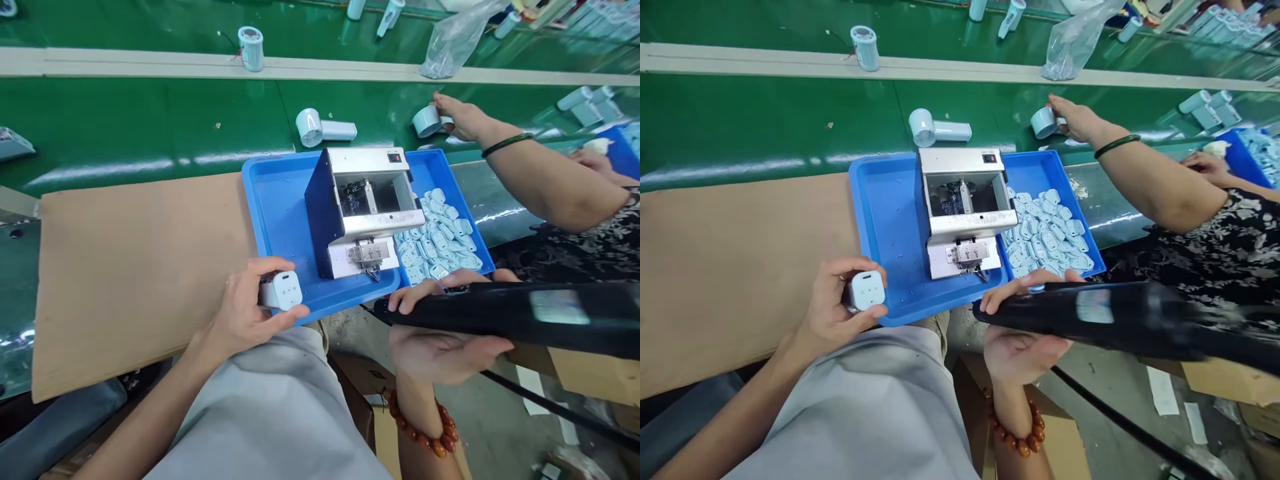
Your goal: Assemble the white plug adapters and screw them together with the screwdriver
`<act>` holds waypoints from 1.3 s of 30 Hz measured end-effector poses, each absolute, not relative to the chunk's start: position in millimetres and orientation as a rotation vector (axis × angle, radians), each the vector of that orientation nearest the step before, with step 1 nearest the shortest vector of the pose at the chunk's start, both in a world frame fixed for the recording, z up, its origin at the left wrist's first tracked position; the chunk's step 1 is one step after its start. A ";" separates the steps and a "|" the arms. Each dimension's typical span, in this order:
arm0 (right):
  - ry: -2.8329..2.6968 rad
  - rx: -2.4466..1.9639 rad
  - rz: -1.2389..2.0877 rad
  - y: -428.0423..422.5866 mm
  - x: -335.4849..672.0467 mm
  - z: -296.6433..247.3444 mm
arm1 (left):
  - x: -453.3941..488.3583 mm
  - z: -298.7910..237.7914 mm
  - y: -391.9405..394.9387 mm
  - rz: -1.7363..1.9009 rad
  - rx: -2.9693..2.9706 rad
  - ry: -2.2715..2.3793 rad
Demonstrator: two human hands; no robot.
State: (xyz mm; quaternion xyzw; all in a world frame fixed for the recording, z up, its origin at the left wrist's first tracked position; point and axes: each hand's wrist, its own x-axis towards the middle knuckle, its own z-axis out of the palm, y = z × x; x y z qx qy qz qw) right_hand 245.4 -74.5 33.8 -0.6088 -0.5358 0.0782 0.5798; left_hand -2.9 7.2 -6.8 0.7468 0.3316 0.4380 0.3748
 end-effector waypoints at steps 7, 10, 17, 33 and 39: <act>-1.072 -1.605 0.201 -69.1 293.2 8.4 | -22.3 19.4 30.6 1.184 2.057 0.889; -1.057 -1.968 0.174 -59.7 332.0 -7.3 | -55.2 33.6 77.5 1.193 2.223 1.052; -1.074 -2.258 0.109 -41.0 361.1 -35.8 | -112.2 60.9 226.7 0.265 2.459 1.721; -0.945 -2.126 0.160 -49.7 338.5 -21.1 | -128.6 48.3 285.0 0.656 2.380 1.859; -0.799 -1.946 0.198 -56.1 329.0 -13.4 | -218.0 71.1 280.9 0.885 2.283 1.961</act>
